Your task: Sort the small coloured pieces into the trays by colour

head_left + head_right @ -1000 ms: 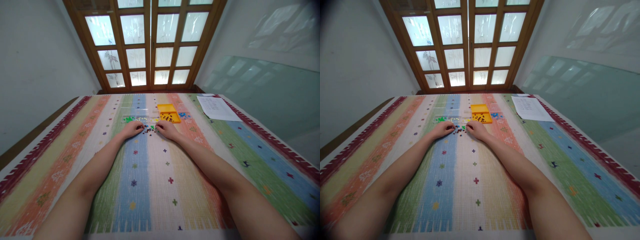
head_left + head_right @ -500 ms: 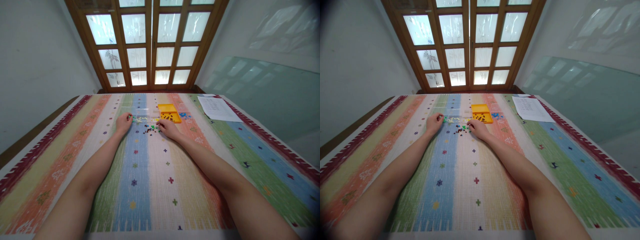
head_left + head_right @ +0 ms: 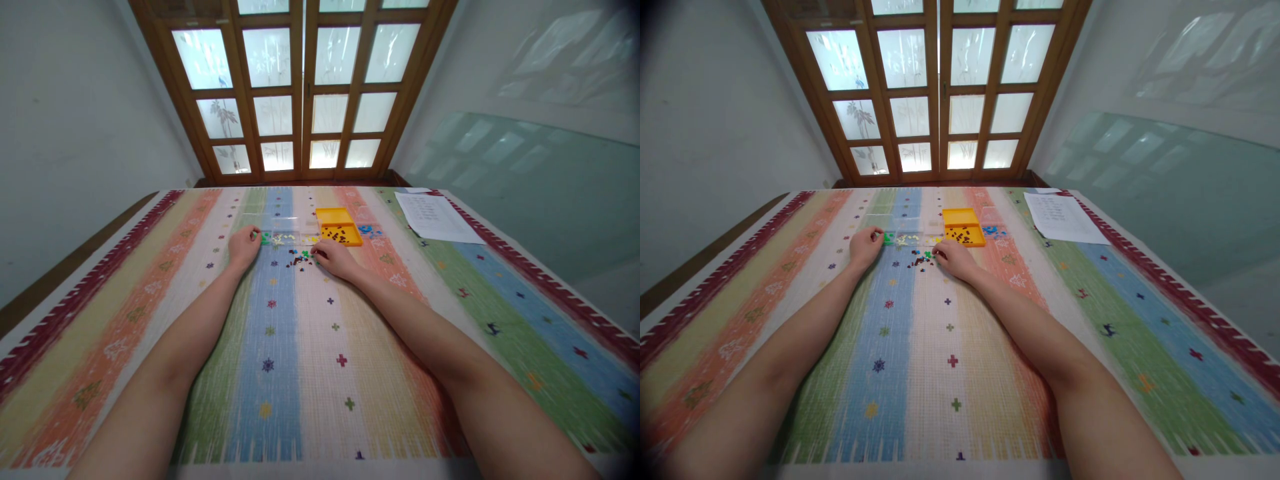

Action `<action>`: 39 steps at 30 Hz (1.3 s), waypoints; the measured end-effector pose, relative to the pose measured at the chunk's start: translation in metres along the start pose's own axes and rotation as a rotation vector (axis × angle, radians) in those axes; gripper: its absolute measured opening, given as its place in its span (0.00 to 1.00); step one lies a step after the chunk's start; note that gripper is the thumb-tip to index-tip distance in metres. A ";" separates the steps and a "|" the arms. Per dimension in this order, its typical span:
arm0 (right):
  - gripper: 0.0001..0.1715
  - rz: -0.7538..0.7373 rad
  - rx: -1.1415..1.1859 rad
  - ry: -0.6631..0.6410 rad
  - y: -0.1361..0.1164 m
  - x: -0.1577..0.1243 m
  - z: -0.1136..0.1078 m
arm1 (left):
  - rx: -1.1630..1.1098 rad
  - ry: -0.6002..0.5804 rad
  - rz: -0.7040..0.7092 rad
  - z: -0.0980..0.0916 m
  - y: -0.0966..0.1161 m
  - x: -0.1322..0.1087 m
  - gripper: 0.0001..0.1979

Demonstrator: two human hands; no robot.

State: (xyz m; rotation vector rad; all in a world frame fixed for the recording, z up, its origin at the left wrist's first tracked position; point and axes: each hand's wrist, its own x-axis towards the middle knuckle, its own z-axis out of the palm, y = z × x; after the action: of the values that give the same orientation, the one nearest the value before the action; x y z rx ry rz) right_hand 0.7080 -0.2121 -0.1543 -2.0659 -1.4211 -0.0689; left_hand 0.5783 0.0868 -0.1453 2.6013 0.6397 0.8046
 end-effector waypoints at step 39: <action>0.11 -0.119 -0.106 -0.100 -0.028 -0.003 -0.003 | -0.039 -0.191 0.257 0.006 0.037 -0.020 0.12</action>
State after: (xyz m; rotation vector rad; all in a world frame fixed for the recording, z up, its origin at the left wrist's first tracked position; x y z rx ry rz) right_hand 0.6835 -0.2100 -0.1409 -2.0939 -1.6326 -0.0934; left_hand 0.5792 0.0443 -0.1424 2.7156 0.2371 0.6205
